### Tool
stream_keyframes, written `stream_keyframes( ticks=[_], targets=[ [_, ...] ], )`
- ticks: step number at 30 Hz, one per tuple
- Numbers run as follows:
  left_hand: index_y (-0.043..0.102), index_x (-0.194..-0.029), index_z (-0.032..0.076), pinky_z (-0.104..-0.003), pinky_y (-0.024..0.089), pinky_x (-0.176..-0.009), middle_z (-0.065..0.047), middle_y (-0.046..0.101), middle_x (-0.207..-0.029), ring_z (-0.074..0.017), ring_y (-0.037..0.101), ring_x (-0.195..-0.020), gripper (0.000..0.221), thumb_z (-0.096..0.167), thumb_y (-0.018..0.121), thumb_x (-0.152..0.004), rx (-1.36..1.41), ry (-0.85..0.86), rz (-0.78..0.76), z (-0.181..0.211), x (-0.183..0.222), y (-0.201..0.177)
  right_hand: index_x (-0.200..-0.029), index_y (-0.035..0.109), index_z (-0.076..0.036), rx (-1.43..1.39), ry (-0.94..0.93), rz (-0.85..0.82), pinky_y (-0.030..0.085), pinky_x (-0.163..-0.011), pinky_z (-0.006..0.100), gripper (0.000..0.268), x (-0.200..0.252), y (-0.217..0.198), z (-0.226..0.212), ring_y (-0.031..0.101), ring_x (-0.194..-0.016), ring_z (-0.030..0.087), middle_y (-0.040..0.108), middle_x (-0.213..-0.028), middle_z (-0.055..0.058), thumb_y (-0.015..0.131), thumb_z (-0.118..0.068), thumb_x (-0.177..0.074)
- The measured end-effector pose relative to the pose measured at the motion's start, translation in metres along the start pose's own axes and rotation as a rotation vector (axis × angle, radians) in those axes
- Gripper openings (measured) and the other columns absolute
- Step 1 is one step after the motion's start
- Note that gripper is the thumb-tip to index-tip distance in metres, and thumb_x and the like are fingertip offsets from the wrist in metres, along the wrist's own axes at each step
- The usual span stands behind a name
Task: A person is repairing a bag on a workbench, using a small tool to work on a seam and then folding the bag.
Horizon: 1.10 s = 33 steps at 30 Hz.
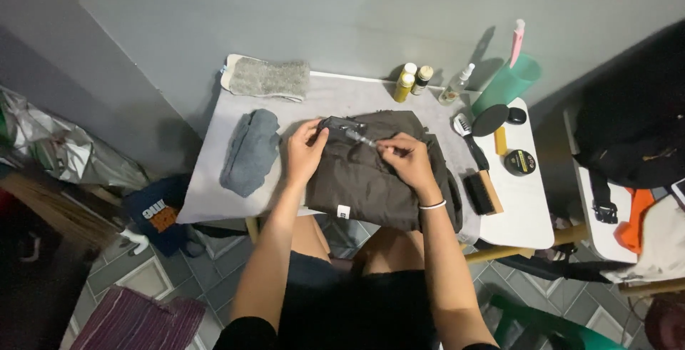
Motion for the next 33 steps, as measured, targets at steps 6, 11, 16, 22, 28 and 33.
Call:
stream_keyframes(
  ticks=[6,11,16,22,28,33],
  targets=[
    [0.072,-0.122,0.006,-0.036,0.060,-0.074,-0.013,0.079,-0.098,-0.0224,0.075,-0.091,0.028,0.017,0.071,-0.097,-0.039,-0.002,-0.022,-0.005,-0.001,0.001,-0.096,0.083,-0.010,0.003,0.001,0.031,0.049,-0.066,0.036,0.020,0.002,-0.001,-0.001,0.065,-0.071,0.025,0.070,-0.075,0.015,0.073,-0.002,-0.081],
    [0.073,-0.121,0.004,-0.033,0.060,-0.073,-0.012,0.080,-0.097,-0.0198,0.076,-0.087,0.028,0.015,0.070,-0.096,-0.032,-0.049,-0.014,0.005,0.002,0.002,-0.095,0.083,-0.011,-0.010,-0.018,0.043,0.050,-0.067,0.036,0.019,0.003,-0.005,-0.004,0.065,-0.070,0.026,0.069,-0.074,0.015,0.077,-0.003,-0.079],
    [0.073,-0.122,0.002,-0.037,0.060,-0.070,-0.013,0.080,-0.099,-0.0225,0.075,-0.085,0.029,0.015,0.070,-0.096,-0.025,-0.067,0.000,0.001,0.003,-0.002,-0.095,0.083,-0.007,-0.049,0.002,-0.029,0.051,-0.069,0.039,0.021,0.003,-0.001,-0.020,0.064,-0.071,0.028,0.070,-0.074,0.019,0.071,0.001,-0.079],
    [0.073,-0.121,0.003,-0.037,0.062,-0.075,-0.014,0.079,-0.101,-0.0257,0.076,-0.092,0.029,0.015,0.072,-0.094,-0.011,-0.048,0.018,0.009,0.004,-0.002,-0.096,0.084,-0.011,-0.071,-0.030,-0.097,0.051,-0.070,0.039,0.022,0.002,0.007,-0.005,0.065,-0.073,0.028,0.070,-0.074,0.016,0.076,-0.002,-0.077],
    [0.071,-0.122,0.001,-0.039,0.061,-0.075,-0.017,0.078,-0.102,-0.0260,0.075,-0.093,0.029,0.015,0.071,-0.097,0.029,-0.038,0.002,-0.007,-0.001,0.000,-0.095,0.083,-0.008,-0.061,-0.057,-0.064,0.051,-0.069,0.041,0.019,0.003,0.006,-0.011,0.065,-0.073,0.032,0.069,-0.075,0.020,0.072,-0.002,-0.081],
    [0.072,-0.122,0.003,-0.037,0.061,-0.078,-0.015,0.079,-0.101,-0.0230,0.075,-0.094,0.027,0.013,0.070,-0.096,-0.030,-0.022,-0.024,0.006,0.001,0.003,-0.096,0.084,-0.012,-0.017,-0.047,0.045,0.051,-0.068,0.036,0.020,0.001,-0.004,-0.005,0.065,-0.070,0.027,0.069,-0.073,0.015,0.075,-0.004,-0.079]
  ],
)
Point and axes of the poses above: each hand's wrist, its own x-axis away from the middle knuckle, its own y-axis out of the palm, z = x × y, the point moved 9 cm from there along -x, towards the middle knuckle
